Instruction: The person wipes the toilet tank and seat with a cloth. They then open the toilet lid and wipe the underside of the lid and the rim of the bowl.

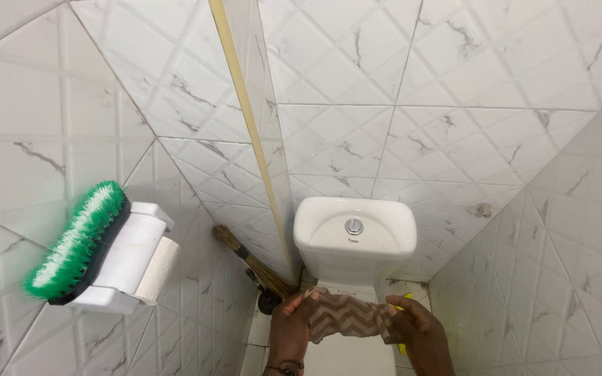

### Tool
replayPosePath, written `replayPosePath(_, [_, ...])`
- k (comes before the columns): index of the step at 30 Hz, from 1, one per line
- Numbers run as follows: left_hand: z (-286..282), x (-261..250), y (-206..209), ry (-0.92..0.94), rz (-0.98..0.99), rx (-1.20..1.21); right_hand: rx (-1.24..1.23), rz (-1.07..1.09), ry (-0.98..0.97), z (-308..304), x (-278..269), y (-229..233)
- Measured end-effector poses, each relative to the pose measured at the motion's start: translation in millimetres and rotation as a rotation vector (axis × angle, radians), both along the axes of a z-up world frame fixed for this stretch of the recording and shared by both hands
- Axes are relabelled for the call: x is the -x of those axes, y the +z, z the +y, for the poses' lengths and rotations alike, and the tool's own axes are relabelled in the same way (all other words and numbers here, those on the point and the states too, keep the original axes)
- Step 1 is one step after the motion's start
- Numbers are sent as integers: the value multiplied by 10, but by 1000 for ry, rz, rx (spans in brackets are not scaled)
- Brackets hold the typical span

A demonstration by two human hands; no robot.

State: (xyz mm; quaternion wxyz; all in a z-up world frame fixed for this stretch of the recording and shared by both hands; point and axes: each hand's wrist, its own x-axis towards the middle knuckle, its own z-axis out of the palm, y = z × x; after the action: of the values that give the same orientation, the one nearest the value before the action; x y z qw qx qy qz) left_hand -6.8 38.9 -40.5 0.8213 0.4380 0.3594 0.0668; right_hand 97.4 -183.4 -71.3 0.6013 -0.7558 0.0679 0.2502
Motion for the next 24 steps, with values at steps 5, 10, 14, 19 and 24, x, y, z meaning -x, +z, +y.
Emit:
replayPosePath(5, [-22,-19,16,-42,160,-79,-8,-4,37,-4,19,-100])
replayPosePath(10, [-74,-4,87,-100,115,-111,-27,43,43,18,29,-149])
replayPosePath(14, [-98,-20,68,-116,57,-54,64,29,141,-21,-10,-224])
replayPosePath(19, [-118,-21,47,-148,117,-93,-97,71,98,-66,-24,-284])
replayPosePath(24, [-121,-36,56,-147,62,-50,-22,77,101,-55,-56,-222])
